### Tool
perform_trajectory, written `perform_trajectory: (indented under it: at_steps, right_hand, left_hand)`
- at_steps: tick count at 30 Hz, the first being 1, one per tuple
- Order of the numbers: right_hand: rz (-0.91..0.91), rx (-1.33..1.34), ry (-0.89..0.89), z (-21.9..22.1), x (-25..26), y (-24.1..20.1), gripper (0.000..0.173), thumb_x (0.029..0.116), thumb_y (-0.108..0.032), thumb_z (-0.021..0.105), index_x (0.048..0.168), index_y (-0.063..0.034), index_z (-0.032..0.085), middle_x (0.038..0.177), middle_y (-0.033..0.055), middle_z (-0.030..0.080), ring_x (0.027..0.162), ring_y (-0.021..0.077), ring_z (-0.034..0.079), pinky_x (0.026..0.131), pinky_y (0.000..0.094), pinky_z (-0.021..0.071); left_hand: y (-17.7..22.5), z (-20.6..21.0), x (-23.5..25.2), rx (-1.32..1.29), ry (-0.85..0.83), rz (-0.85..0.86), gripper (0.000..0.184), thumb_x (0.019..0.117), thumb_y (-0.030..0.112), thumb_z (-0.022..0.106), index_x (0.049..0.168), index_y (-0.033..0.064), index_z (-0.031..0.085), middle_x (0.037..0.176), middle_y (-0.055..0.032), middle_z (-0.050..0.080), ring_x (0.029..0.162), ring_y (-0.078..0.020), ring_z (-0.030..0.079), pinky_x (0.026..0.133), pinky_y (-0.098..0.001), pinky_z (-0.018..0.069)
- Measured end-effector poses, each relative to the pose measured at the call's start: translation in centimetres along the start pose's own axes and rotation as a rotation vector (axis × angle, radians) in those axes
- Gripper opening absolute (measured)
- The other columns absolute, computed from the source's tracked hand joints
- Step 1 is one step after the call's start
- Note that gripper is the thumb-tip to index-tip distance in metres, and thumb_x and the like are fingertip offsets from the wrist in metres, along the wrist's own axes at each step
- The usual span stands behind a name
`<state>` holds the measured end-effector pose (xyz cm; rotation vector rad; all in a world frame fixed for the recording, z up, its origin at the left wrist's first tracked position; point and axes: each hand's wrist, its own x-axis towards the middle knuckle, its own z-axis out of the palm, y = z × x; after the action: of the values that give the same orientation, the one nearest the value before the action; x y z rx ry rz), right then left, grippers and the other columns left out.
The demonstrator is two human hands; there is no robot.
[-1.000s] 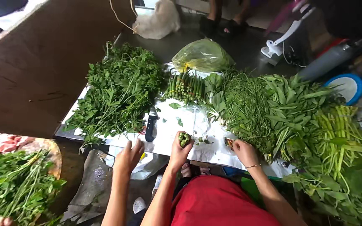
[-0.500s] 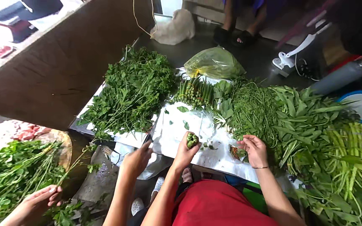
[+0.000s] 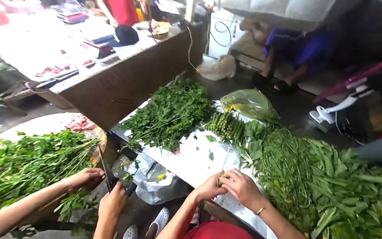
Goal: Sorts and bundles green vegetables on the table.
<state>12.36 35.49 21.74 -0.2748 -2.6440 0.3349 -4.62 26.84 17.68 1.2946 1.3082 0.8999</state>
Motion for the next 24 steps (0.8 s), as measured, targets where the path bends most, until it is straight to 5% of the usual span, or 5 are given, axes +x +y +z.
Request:
perform_trajectory:
  at_steps: [9, 14, 16, 20, 24]
  right_hand:
    - [-0.107, 0.052, -0.099, 1.5, 2.0, 0.4, 0.015, 0.084, -0.01, 0.074, 0.098, -0.009, 0.078, 0.095, 0.0163, 0.071, 0.086, 0.0319, 0.073, 0.069, 0.0457, 0.0628]
    - [-0.054, 0.043, -0.235, 2.0, 2.5, -0.1, 0.013, 0.0863, -0.008, 0.072, 0.098, -0.0047, 0.077, 0.097, 0.0194, 0.07, 0.091, 0.0353, 0.072, 0.074, 0.0479, 0.0623]
    - [-0.036, 0.025, -0.253, 2.5, 2.4, 0.0, 0.013, 0.0862, -0.008, 0.072, 0.098, -0.0049, 0.077, 0.098, 0.0186, 0.07, 0.092, 0.0342, 0.072, 0.073, 0.0471, 0.0624]
    - [-0.028, 0.038, -0.197, 3.5, 1.9, 0.8, 0.014, 0.0853, -0.009, 0.073, 0.098, -0.0081, 0.077, 0.097, 0.0152, 0.07, 0.091, 0.0306, 0.072, 0.073, 0.0439, 0.0626]
    - [0.169, 0.31, -0.121, 2.3, 2.3, 1.1, 0.023, 0.091, -0.013, 0.071, 0.112, -0.0075, 0.079, 0.107, 0.0155, 0.073, 0.097, 0.0287, 0.072, 0.086, 0.0449, 0.0607]
  left_hand:
    - [-0.6, -0.2, -1.2, -0.096, 0.126, -0.104, 0.042, 0.0865, 0.006, 0.071, 0.124, -0.0049, 0.057, 0.098, -0.0169, 0.066, 0.08, -0.0213, 0.064, 0.074, -0.0417, 0.055]
    - [-0.7, 0.2, -1.2, -0.003, 0.205, -0.096, 0.054, 0.0838, 0.01, 0.079, 0.13, -0.0082, 0.056, 0.115, -0.0261, 0.066, 0.105, -0.0336, 0.066, 0.095, -0.0526, 0.052]
    - [-1.2, 0.5, -0.9, 0.053, 0.26, -0.09, 0.056, 0.0819, 0.014, 0.08, 0.127, -0.0088, 0.057, 0.114, -0.0266, 0.066, 0.106, -0.0358, 0.066, 0.095, -0.0542, 0.0517]
    - [-1.9, 1.1, -0.4, 0.055, 0.309, -0.111, 0.051, 0.0841, 0.016, 0.077, 0.127, -0.006, 0.059, 0.112, -0.0232, 0.067, 0.104, -0.032, 0.067, 0.094, -0.0519, 0.0526]
    - [-1.4, 0.8, -0.2, -0.071, 0.37, -0.046, 0.042, 0.0832, 0.01, 0.074, 0.12, -0.0043, 0.059, 0.1, -0.0154, 0.068, 0.088, -0.0212, 0.068, 0.082, -0.0424, 0.0568]
